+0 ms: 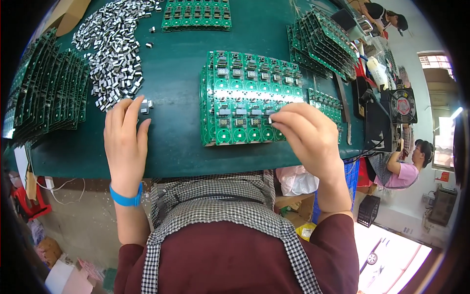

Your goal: The person assembles circuit boards by taking electronic display components from a pile on the table and inserting them into the circuit boards by hand.

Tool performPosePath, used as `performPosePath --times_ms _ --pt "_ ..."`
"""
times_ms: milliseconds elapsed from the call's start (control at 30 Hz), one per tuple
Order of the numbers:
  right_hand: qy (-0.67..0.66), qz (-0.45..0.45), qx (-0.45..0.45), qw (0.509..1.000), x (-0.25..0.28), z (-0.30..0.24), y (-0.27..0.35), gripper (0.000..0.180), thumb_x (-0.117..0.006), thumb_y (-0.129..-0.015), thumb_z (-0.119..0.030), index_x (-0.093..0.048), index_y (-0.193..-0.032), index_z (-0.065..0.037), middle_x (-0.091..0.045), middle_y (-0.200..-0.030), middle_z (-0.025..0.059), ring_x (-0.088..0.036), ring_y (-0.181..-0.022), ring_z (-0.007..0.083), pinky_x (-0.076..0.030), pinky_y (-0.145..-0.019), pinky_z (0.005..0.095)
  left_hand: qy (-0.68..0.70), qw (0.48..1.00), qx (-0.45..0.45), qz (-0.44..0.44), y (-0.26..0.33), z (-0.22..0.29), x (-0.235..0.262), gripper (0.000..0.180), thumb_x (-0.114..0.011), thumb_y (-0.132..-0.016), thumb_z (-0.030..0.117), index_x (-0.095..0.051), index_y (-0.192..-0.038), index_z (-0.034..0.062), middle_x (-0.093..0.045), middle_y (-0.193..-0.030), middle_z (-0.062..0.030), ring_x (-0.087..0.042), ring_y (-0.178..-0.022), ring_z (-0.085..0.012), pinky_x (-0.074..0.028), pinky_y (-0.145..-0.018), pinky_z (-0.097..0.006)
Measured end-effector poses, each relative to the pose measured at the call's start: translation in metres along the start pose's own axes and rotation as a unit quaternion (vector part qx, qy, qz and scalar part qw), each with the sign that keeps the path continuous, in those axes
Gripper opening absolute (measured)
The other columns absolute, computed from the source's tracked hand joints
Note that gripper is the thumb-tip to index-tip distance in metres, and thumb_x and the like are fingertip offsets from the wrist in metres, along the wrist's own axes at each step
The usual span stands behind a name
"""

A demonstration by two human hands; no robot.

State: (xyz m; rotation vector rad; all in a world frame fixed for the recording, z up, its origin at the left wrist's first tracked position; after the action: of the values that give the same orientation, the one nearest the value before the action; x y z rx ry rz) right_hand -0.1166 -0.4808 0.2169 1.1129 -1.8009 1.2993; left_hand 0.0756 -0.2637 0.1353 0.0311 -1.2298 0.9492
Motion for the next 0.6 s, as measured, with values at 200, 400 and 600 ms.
performPosePath --times_ms 200,400,600 --pt "0.044 -0.060 0.044 0.996 0.0020 -0.0020 -0.0011 0.024 -0.067 -0.068 0.003 -0.065 -0.090 -0.002 -0.063 -0.087 0.0091 -0.064 -0.076 0.0254 -0.052 -0.064 0.0333 -0.042 0.997 -0.015 -0.059 0.0011 -0.0092 -0.0104 0.027 -0.070 -0.077 0.009 -0.063 -0.102 0.0044 -0.054 -0.100 -0.0097 -0.053 -0.092 -0.0279 -0.043 -0.081 -0.039" --pt "0.047 -0.077 0.054 0.994 0.0015 -0.0029 -0.0033 0.027 -0.063 -0.065 0.003 -0.063 -0.092 -0.001 -0.061 -0.089 0.0089 -0.064 -0.080 0.0252 -0.053 -0.066 0.0332 -0.002 0.997 0.006 -0.076 -0.0012 -0.0038 -0.0098 0.022 -0.070 -0.076 0.006 -0.064 -0.097 0.0047 -0.055 -0.102 -0.0097 -0.053 -0.092 -0.0280 -0.042 -0.082 -0.039" --pt "0.058 -0.049 0.030 0.997 0.0040 -0.0051 0.0048 0.032 -0.072 -0.065 -0.001 -0.065 -0.096 -0.001 -0.064 -0.094 0.0100 -0.065 -0.082 0.0251 -0.053 -0.068 0.0327 -0.033 0.998 -0.049 -0.030 -0.0029 -0.0043 -0.0075 0.018 -0.070 -0.075 0.006 -0.063 -0.091 0.0046 -0.056 -0.107 -0.0108 -0.054 -0.100 -0.0311 -0.044 -0.085 -0.040"
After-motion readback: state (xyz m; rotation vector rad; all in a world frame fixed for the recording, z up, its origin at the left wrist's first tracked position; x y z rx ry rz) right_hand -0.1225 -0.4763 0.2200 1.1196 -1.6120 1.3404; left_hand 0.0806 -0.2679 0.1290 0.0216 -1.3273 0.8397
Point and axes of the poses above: each hand's wrist, its own y-axis away from the middle knuckle, its own x-axis out of the back of the hand, z = x × y, the point moved 1 cm from there along -y, towards the middle knuckle
